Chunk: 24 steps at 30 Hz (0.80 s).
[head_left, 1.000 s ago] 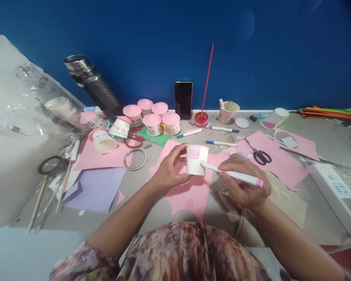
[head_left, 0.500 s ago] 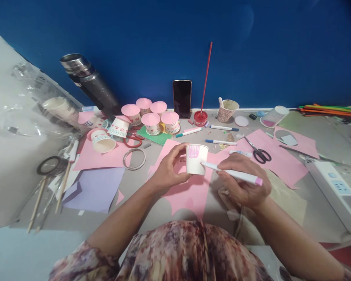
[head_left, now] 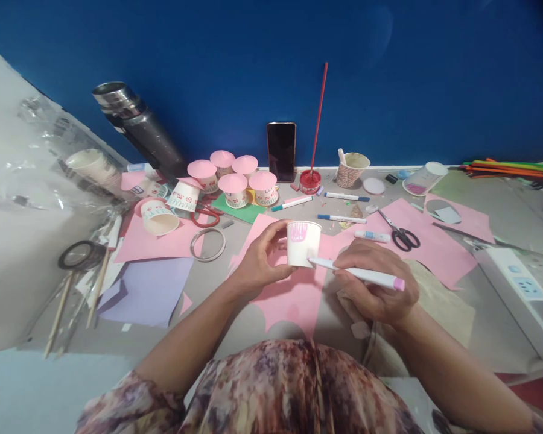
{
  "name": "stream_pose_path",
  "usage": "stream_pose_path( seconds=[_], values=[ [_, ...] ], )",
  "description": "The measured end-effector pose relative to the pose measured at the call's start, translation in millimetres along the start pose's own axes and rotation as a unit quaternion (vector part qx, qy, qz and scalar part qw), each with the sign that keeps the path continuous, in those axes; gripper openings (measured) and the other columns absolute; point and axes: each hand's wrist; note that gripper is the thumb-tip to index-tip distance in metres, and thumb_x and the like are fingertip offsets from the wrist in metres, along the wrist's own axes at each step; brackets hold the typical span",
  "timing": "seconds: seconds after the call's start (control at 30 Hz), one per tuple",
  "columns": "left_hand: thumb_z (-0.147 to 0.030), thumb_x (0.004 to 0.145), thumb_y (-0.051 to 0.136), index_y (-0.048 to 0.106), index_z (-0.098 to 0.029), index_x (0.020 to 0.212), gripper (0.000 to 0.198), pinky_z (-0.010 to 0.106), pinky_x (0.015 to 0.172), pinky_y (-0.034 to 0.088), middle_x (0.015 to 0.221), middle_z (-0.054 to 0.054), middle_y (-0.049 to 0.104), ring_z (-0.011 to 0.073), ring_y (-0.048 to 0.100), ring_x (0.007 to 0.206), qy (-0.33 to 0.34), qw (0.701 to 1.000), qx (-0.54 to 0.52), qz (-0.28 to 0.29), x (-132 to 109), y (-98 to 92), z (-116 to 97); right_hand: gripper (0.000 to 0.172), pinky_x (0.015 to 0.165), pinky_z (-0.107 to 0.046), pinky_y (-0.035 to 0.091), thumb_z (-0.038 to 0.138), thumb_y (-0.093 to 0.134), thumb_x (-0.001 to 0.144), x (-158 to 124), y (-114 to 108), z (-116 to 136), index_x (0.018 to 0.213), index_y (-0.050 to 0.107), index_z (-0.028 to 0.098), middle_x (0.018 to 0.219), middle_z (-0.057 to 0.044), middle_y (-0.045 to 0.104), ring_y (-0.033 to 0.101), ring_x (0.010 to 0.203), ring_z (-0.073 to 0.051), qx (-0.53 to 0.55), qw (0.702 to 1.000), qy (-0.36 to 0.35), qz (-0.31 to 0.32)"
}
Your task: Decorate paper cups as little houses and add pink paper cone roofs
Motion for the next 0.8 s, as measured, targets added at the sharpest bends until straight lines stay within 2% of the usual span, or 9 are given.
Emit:
stream_pose_path(
  seconds=[0.17, 0.37, 0.53, 0.8],
  values=[
    [-0.022, 0.073, 0.087, 0.059, -0.024, 0.139, 0.072, 0.045, 0.11, 0.051, 0.141, 0.013, 0.062, 0.0329, 0.059, 0.134, -0.003, 1.0, 0.001, 0.0, 0.5, 0.3, -0.8, 0.018, 0.054, -0.032, 0.05, 0.009, 0.064, 0.089, -1.2, 1.8, 0.5, 0.098, 0.069, 0.023, 0.07, -0.003, 0.073, 0.066, 0.057, -0.018, 0.01, 1.0, 0.007, -0.006],
    [-0.018, 0.072, 0.087, 0.058, -0.025, 0.14, 0.075, 0.045, 0.112, 0.05, 0.144, 0.012, 0.062, 0.0325, 0.058, 0.136, -0.015, 1.0, -0.023, 0.001, -2.0, 2.1, 1.1, 0.019, 0.058, -0.034, 0.053, 0.007, 0.066, 0.086, -5.8, 3.5, -1.4, 0.099, 0.071, 0.021, 0.073, -0.005, 0.074, 0.066, 0.059, -0.019, -0.009, 0.998, 0.018, -0.058],
    [-0.015, 0.072, 0.087, 0.057, -0.024, 0.14, 0.075, 0.045, 0.112, 0.05, 0.144, 0.013, 0.062, 0.032, 0.059, 0.135, -0.015, 0.999, -0.028, 0.01, -2.1, 3.8, 0.0, 0.017, 0.055, -0.033, 0.052, 0.008, 0.067, 0.087, -3.9, 3.2, -1.5, 0.097, 0.071, 0.021, 0.072, -0.004, 0.075, 0.067, 0.058, -0.019, -0.02, 0.999, 0.015, -0.044],
    [-0.025, 0.07, 0.092, 0.059, -0.025, 0.137, 0.075, 0.047, 0.111, 0.051, 0.142, 0.013, 0.063, 0.0333, 0.061, 0.134, -0.028, 0.998, -0.064, 0.008, -1.2, 3.3, 3.3, 0.018, 0.055, -0.033, 0.053, 0.009, 0.067, 0.088, -4.1, 1.4, -0.8, 0.099, 0.07, 0.022, 0.073, -0.004, 0.075, 0.068, 0.058, -0.02, -0.022, 0.999, 0.018, -0.045]
  ],
)
Point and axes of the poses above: each hand's wrist, its own x-axis towards the middle knuckle, its own y-axis out of the palm, z = x × y
